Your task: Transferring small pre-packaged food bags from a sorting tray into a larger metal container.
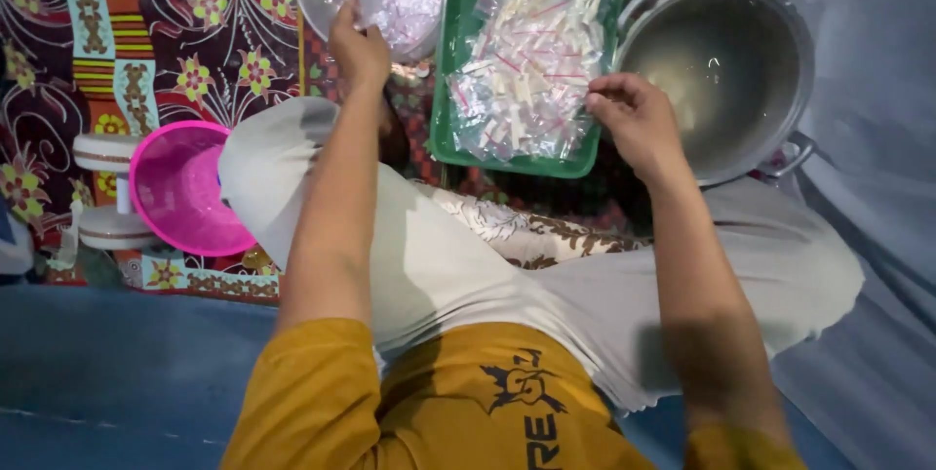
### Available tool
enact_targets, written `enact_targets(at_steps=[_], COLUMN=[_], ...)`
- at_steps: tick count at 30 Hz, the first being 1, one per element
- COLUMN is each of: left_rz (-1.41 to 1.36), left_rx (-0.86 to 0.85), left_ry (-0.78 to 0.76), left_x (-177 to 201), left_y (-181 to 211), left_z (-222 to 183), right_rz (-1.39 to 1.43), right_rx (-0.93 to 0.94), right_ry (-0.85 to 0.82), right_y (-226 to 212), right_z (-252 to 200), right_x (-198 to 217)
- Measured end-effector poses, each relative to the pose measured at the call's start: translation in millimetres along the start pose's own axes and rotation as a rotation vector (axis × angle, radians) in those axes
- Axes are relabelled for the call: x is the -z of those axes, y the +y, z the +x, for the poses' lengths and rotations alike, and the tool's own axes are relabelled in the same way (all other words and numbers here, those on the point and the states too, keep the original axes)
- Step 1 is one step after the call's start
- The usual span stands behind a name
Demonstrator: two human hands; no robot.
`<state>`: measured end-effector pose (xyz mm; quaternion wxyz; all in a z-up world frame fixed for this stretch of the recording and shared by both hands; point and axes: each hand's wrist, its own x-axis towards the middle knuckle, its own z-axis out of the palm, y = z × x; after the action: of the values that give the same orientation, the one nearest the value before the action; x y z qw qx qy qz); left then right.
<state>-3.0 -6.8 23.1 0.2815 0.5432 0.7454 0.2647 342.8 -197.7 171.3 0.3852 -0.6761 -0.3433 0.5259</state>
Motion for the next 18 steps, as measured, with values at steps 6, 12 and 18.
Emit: enact_targets(at_steps=[6,12,18], left_rz=[0.188,0.328,0.322], left_rx=[-0.582,-0.510,-0.265], left_ry=[-0.161,-0.447,-0.463], left_x=[-11.8,-56.4,-83.2], left_y=[41.4,52.8,62.0], left_z=[-44.5,-63.5,-54.8], right_rz=[-0.068,-0.064,-0.099], right_rx=[0.028,0.092,0.087], right_ry=[0.001,0.020,-0.007], right_y=[-6.2,46.2,58.8], right_z=[-6.0,16.3,24.9], right_x=[6.3,9.3,6.1])
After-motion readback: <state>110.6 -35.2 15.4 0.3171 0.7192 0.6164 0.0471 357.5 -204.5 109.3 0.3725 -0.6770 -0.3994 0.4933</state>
